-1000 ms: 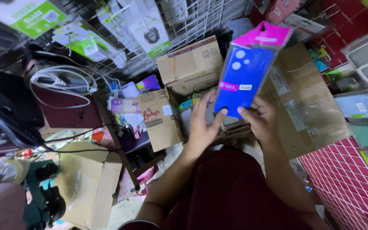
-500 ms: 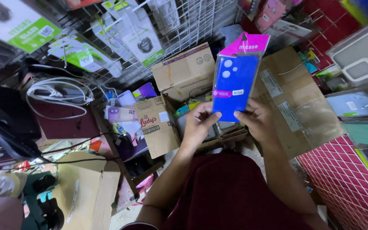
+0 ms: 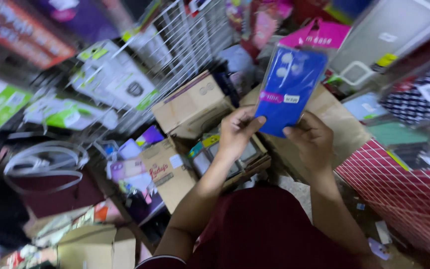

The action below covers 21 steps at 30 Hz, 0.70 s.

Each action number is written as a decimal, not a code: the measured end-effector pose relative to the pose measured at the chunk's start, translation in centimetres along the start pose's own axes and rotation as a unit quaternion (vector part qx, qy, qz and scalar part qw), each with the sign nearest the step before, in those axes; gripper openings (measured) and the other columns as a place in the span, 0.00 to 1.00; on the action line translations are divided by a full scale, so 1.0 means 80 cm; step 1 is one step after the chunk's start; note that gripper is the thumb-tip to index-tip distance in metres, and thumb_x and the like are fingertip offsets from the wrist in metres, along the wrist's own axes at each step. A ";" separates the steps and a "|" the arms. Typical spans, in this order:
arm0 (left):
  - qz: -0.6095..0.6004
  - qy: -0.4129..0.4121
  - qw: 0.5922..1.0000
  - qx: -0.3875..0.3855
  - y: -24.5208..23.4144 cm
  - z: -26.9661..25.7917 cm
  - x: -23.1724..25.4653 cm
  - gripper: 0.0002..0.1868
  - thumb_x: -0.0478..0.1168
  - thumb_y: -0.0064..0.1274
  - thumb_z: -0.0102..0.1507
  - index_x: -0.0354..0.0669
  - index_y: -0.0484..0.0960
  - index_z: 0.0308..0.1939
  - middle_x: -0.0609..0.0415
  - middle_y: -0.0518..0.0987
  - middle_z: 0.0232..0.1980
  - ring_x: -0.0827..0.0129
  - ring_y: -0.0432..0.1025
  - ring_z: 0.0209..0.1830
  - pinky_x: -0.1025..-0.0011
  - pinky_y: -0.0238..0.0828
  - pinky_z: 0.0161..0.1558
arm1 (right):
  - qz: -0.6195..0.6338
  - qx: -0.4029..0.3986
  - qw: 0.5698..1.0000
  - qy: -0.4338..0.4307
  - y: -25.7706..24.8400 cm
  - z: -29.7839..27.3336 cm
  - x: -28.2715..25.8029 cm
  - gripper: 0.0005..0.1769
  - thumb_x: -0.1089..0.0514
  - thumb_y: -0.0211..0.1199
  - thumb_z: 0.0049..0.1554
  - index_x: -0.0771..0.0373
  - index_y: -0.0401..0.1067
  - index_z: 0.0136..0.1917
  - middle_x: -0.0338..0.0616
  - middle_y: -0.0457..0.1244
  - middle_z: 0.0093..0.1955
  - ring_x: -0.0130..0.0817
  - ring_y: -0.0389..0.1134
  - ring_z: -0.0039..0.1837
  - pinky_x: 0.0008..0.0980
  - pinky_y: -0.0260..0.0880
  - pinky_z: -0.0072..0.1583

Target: Inspecting and organizing mobile phone cases in a retail storage area.

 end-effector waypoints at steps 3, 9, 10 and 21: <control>-0.020 0.000 0.998 -0.056 0.030 0.035 0.012 0.13 0.33 0.60 0.67 0.32 0.83 0.54 0.58 0.84 0.43 0.79 0.74 0.39 0.78 0.71 0.42 | 0.119 0.048 0.990 -0.066 -0.012 -0.002 -0.040 0.24 0.69 0.58 0.64 0.73 0.64 0.73 0.51 0.66 0.66 0.33 0.70 0.65 0.30 0.70 0.66; -0.018 0.032 0.989 -0.141 0.090 0.091 0.042 0.11 0.33 0.62 0.67 0.33 0.85 0.52 0.62 0.82 0.41 0.82 0.71 0.38 0.80 0.68 0.42 | 0.156 0.119 0.980 -0.043 -0.051 -0.049 -0.021 0.19 0.69 0.54 0.67 0.74 0.66 0.71 0.58 0.67 0.66 0.39 0.70 0.59 0.35 0.73 0.58; -0.021 0.031 0.988 -0.152 0.096 0.099 0.039 0.11 0.33 0.62 0.67 0.33 0.85 0.52 0.62 0.82 0.41 0.82 0.71 0.38 0.80 0.68 0.42 | 0.153 0.130 0.979 -0.046 -0.056 -0.056 -0.020 0.19 0.69 0.54 0.67 0.74 0.66 0.71 0.58 0.67 0.66 0.39 0.70 0.59 0.35 0.73 0.58; -0.164 -0.024 0.963 -0.214 0.113 0.137 0.036 0.05 0.28 0.58 0.70 0.26 0.85 0.48 0.54 0.82 0.43 0.77 0.73 0.41 0.76 0.70 0.46 | 0.064 0.235 0.968 0.062 -0.100 -0.139 0.015 0.18 0.67 0.55 0.64 0.71 0.68 0.67 0.56 0.68 0.63 0.45 0.74 0.56 0.36 0.75 0.53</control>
Point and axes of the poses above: each hand's wrist, its own z-axis towards the middle knuckle, its own y-axis out of the palm, x = y × z, the point moved 2 cm from there along z, towards the middle knuckle
